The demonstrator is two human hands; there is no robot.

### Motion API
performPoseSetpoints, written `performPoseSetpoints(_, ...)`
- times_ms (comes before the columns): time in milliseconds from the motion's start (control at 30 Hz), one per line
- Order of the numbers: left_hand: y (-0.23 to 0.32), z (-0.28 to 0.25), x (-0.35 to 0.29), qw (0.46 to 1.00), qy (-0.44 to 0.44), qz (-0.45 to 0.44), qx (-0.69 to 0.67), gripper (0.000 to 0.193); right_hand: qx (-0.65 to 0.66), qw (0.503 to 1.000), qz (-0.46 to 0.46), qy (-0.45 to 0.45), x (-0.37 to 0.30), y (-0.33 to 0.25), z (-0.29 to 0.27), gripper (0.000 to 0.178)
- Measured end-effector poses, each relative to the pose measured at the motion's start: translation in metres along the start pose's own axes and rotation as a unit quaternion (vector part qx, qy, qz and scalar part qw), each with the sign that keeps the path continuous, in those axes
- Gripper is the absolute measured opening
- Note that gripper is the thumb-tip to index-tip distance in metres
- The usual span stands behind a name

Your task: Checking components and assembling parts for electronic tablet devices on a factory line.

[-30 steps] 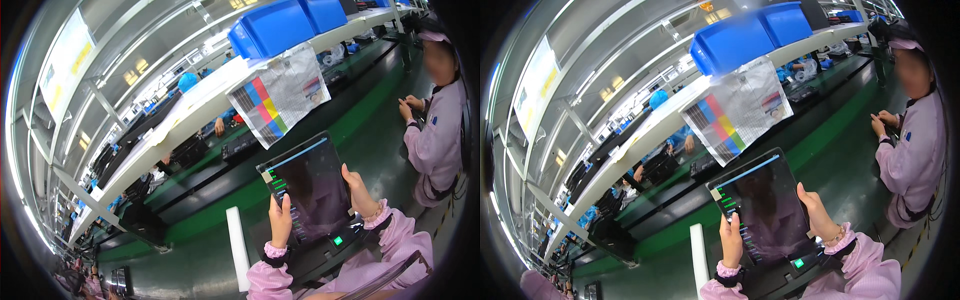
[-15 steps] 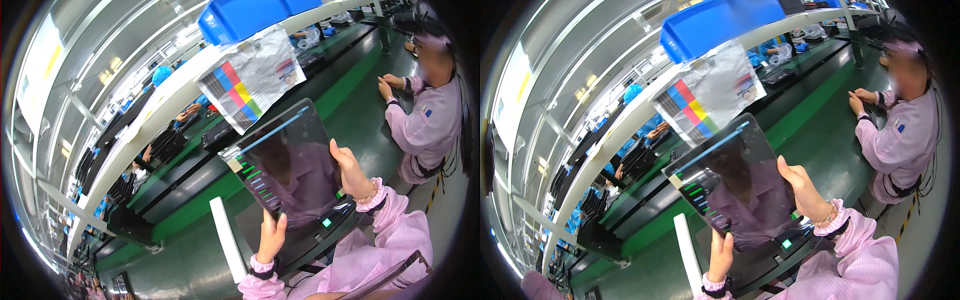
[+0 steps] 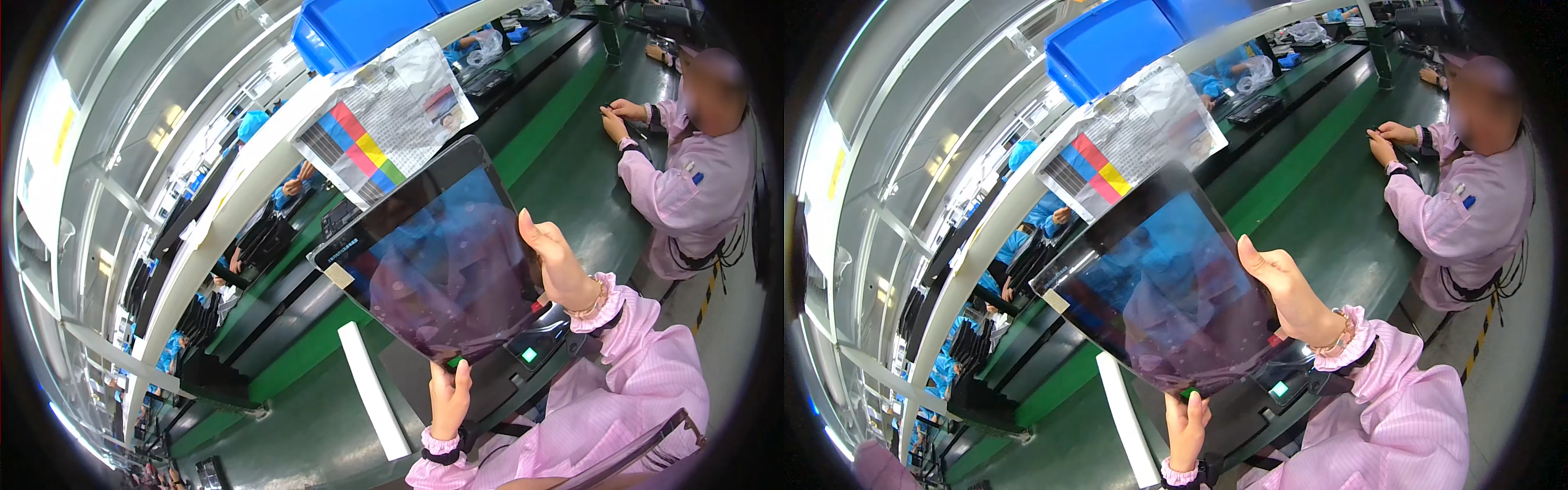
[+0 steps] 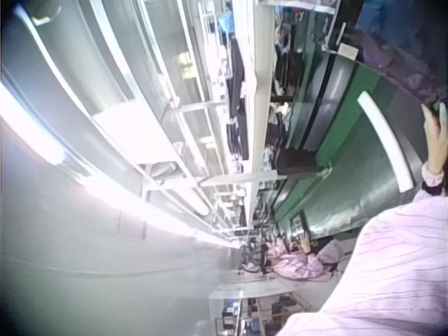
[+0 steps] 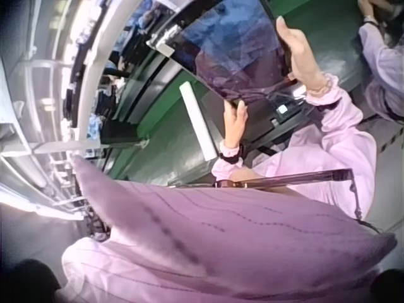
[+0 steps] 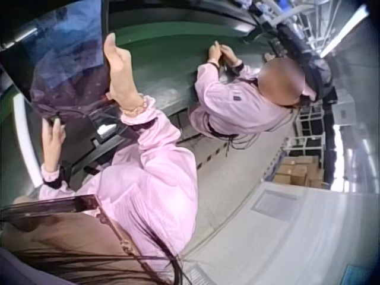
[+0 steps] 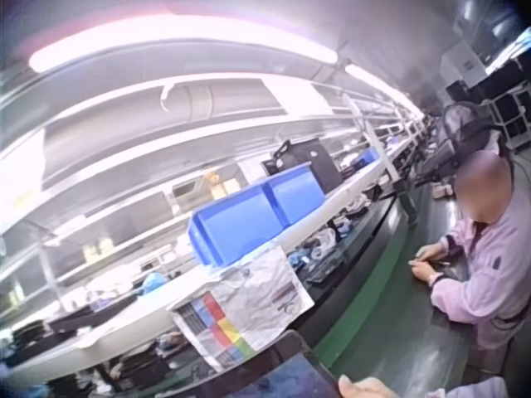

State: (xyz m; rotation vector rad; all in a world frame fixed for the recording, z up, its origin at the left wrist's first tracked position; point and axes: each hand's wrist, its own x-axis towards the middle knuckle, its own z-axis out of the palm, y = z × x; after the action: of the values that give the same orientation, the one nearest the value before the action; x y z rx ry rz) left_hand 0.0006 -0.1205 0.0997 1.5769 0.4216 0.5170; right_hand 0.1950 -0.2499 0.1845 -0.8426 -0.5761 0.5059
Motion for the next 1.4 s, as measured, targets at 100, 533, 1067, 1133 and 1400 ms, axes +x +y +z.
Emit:
performPoseSetpoints(100,-0.005,-0.002,0.001,1.000,0.005,0.003,0.027,0.033,0.014,1.000,0.003,0.005,-0.001,-0.001,0.004,0.049)
performPoseSetpoints(533,-0.005,-0.002,0.000,0.998,0.010,0.027,0.051,0.031,0.002,1.000,-0.010,-0.027,-0.002,0.001,0.000,0.049)
performPoseSetpoints(1067,-0.003,-0.002,-0.002,0.997,0.013,0.021,0.069,0.029,-0.016,1.000,-0.013,-0.022,0.000,0.009,-0.011,0.050)
performPoseSetpoints(1133,-0.002,-0.001,-0.002,0.998,0.014,0.017,0.065,0.028,0.002,1.000,-0.009,-0.018,-0.003,0.001,-0.001,0.048)
performPoseSetpoints(1400,-0.001,-0.001,-0.001,0.995,0.021,0.041,0.090,0.026,-0.015,1.000,-0.007,-0.022,-0.003,-0.003,0.001,0.050)
